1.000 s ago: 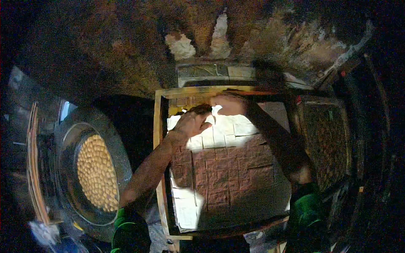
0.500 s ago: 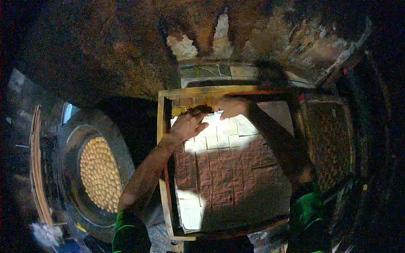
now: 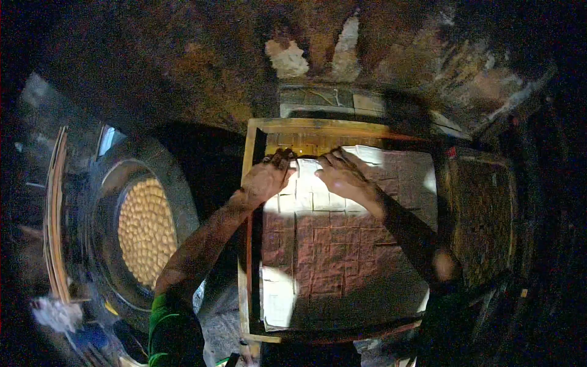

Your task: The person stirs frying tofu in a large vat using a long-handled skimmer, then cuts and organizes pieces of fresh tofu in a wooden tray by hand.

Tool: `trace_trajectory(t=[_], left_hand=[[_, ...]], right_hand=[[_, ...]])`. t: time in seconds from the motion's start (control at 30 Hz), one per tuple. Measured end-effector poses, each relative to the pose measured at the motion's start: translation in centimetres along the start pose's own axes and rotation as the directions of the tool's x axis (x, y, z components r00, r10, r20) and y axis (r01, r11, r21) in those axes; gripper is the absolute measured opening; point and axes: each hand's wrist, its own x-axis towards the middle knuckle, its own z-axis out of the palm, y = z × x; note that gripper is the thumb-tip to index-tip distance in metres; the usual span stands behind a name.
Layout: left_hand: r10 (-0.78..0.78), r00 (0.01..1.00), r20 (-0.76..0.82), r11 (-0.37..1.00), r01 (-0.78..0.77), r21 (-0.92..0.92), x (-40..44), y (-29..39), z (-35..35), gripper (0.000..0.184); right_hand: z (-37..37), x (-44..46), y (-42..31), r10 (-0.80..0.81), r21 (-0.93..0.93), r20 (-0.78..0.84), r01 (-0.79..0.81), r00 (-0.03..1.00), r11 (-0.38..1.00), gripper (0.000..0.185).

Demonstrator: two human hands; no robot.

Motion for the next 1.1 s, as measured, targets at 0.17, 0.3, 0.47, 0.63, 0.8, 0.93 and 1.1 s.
trace_trajectory(t=[0.17, 0.3, 0.47, 0.63, 0.8, 0.93, 1.1], left_hand=[[0.031, 0.986, -0.165, 0.971, -0.07, -0.231, 0.7, -0.2, -1.4, 0.046], [0.102, 0.972, -0.21, 0.884, -0.185, -0.429, 3.2, -1.8, -0.7, 0.052], [0.082, 0.995, 0.051, 0.841, -0.042, -0.539, 3.9, -1.2, -1.5, 0.051], [0.282, 0.904, -0.321, 0.831, -0.397, -0.389, 4.7, -2.1, 1.3, 0.048], [0.355, 0.927, -0.124, 0.748, -0.361, -0.557, 3.1, -1.8, -1.7, 0.045], [0.355, 0.911, -0.21, 0.69, -0.408, -0.598, 2.9, -1.6, -1.8, 0.047], [0.396, 0.917, -0.042, 0.779, -0.359, -0.514, 6.0, -2.6, 1.2, 0.052]], right_hand=[[-2.3, 2.1, 0.9, 0.106, 0.239, 0.415, -0.221, 0.904, 0.946, 0.049], [0.4, 3.7, 4.6, -0.042, 0.587, 0.411, -0.23, 0.911, 0.776, 0.052], [-0.8, 4.3, 4.1, -0.058, 0.635, 0.485, -0.306, 0.873, 0.709, 0.054], [-0.7, 5.0, 4.4, -0.057, 0.612, 0.614, -0.428, 0.788, 0.665, 0.051], [-0.8, 5.0, 4.2, -0.146, 0.727, 0.535, -0.366, 0.832, 0.581, 0.054], [-2.2, 4.9, 3.5, -0.125, 0.645, 0.555, -0.329, 0.823, 0.69, 0.055], [-0.5, 3.7, 3.9, -0.134, 0.69, 0.517, -0.319, 0.846, 0.65, 0.059]])
